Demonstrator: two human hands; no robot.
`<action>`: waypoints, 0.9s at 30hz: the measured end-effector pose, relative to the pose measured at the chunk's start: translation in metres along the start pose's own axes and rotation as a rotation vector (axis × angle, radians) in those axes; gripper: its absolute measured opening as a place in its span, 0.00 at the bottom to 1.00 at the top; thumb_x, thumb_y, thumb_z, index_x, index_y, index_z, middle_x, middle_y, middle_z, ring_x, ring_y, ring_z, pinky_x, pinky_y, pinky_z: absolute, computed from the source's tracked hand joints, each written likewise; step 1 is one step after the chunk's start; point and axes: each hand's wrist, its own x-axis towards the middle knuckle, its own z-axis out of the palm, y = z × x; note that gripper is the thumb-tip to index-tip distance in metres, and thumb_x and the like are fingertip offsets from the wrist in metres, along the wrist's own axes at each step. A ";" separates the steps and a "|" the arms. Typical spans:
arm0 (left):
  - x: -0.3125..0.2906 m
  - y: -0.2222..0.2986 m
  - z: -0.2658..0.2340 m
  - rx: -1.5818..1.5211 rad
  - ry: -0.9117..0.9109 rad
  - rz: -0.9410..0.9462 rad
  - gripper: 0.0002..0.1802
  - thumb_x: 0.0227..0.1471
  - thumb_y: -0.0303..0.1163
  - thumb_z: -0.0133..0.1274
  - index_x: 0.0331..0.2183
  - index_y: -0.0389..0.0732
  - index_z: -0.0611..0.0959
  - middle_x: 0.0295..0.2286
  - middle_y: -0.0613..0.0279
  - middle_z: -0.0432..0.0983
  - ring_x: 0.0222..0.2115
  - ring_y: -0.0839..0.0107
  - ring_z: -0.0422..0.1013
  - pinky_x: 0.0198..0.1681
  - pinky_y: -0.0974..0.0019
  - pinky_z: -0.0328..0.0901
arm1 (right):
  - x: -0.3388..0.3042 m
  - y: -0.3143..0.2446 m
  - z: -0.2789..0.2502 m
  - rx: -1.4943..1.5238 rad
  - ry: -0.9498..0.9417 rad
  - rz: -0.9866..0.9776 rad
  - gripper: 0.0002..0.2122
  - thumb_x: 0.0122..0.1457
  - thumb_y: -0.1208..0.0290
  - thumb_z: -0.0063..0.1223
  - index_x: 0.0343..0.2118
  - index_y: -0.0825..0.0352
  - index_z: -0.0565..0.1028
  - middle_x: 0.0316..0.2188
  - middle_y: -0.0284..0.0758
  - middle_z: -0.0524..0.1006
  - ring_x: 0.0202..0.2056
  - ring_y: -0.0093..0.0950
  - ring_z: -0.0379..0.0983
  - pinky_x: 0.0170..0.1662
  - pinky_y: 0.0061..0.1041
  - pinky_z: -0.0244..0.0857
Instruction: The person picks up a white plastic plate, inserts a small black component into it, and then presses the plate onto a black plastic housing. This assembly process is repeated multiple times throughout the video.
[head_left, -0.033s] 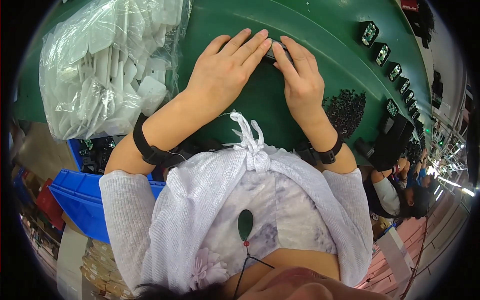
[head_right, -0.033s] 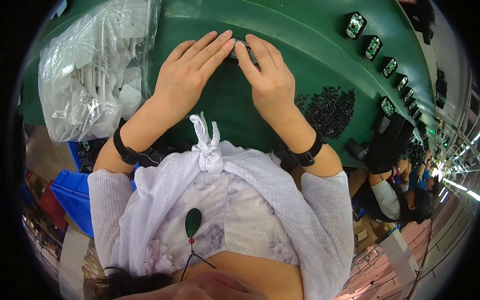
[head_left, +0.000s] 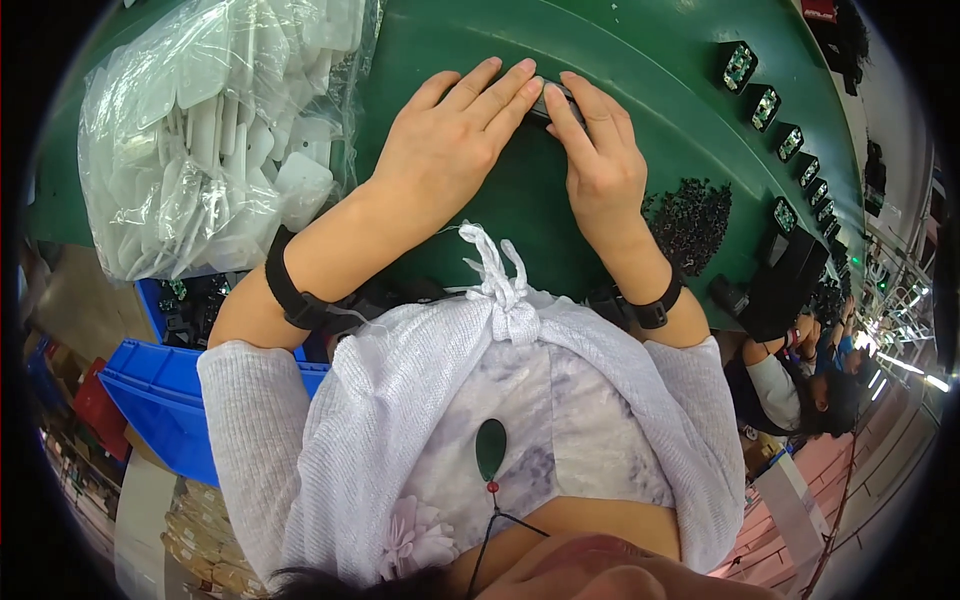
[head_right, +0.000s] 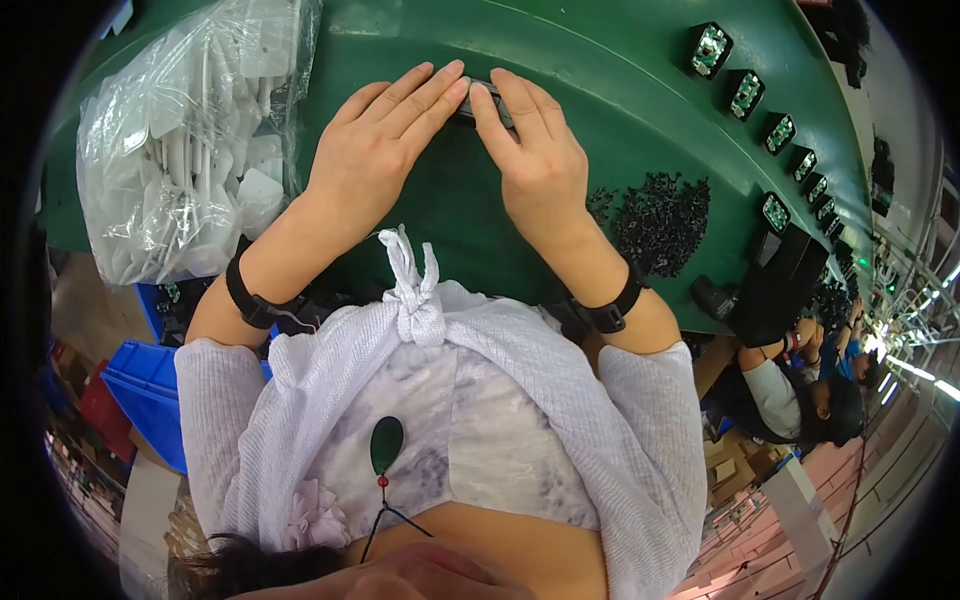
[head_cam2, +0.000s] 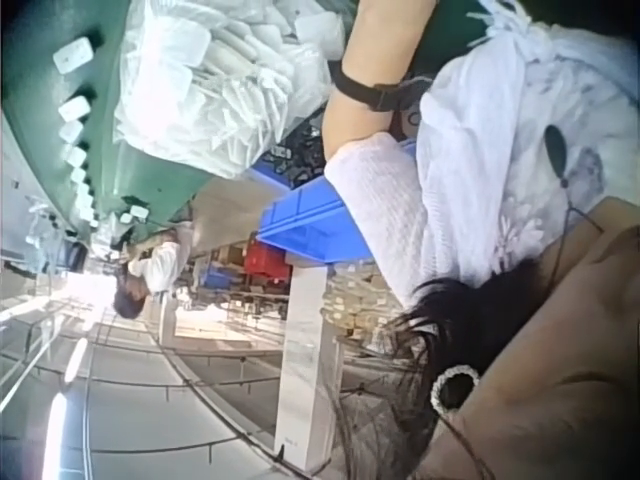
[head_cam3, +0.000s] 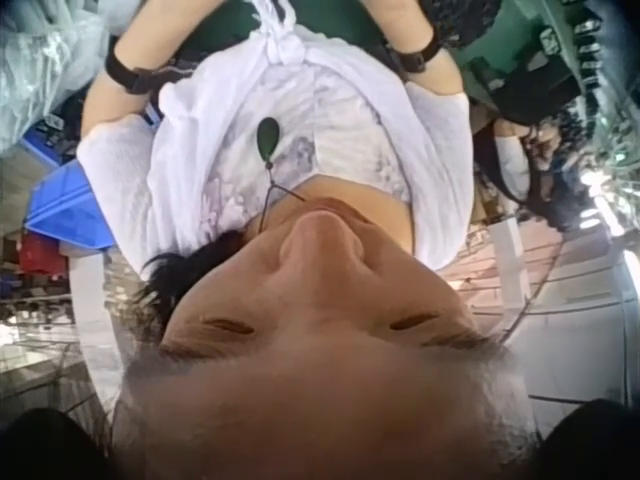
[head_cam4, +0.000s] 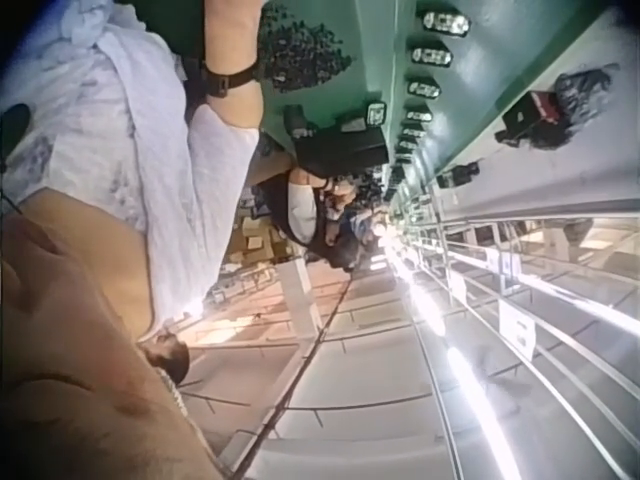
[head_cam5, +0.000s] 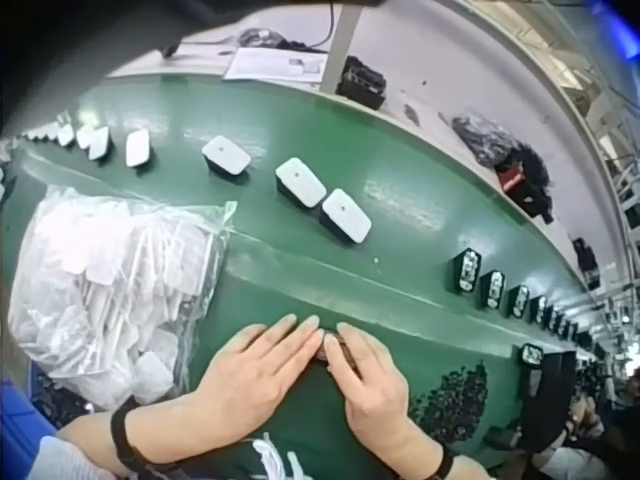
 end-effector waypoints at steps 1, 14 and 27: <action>0.002 0.000 0.000 0.005 0.003 0.015 0.27 0.47 0.26 0.51 0.52 0.37 0.75 0.55 0.59 0.70 0.52 0.61 0.68 0.54 0.59 0.62 | -0.001 -0.001 0.001 -0.005 0.019 0.024 0.21 0.46 0.85 0.60 0.46 0.65 0.78 0.47 0.38 0.76 0.45 0.38 0.74 0.44 0.30 0.72; 0.030 0.001 -0.001 -0.938 -0.089 -0.626 0.21 0.51 0.35 0.61 0.42 0.30 0.79 0.32 0.55 0.80 0.29 0.68 0.76 0.33 0.69 0.71 | 0.021 0.020 -0.022 1.178 -0.054 0.620 0.19 0.61 0.75 0.55 0.55 0.71 0.70 0.47 0.38 0.76 0.48 0.24 0.71 0.53 0.22 0.63; -0.017 0.018 -0.024 -0.858 0.296 -0.462 0.15 0.52 0.29 0.60 0.41 0.36 0.79 0.37 0.55 0.75 0.28 0.69 0.74 0.29 0.69 0.69 | 0.039 0.031 -0.034 0.914 0.024 0.471 0.19 0.58 0.76 0.60 0.53 0.66 0.74 0.44 0.31 0.75 0.44 0.21 0.72 0.49 0.20 0.67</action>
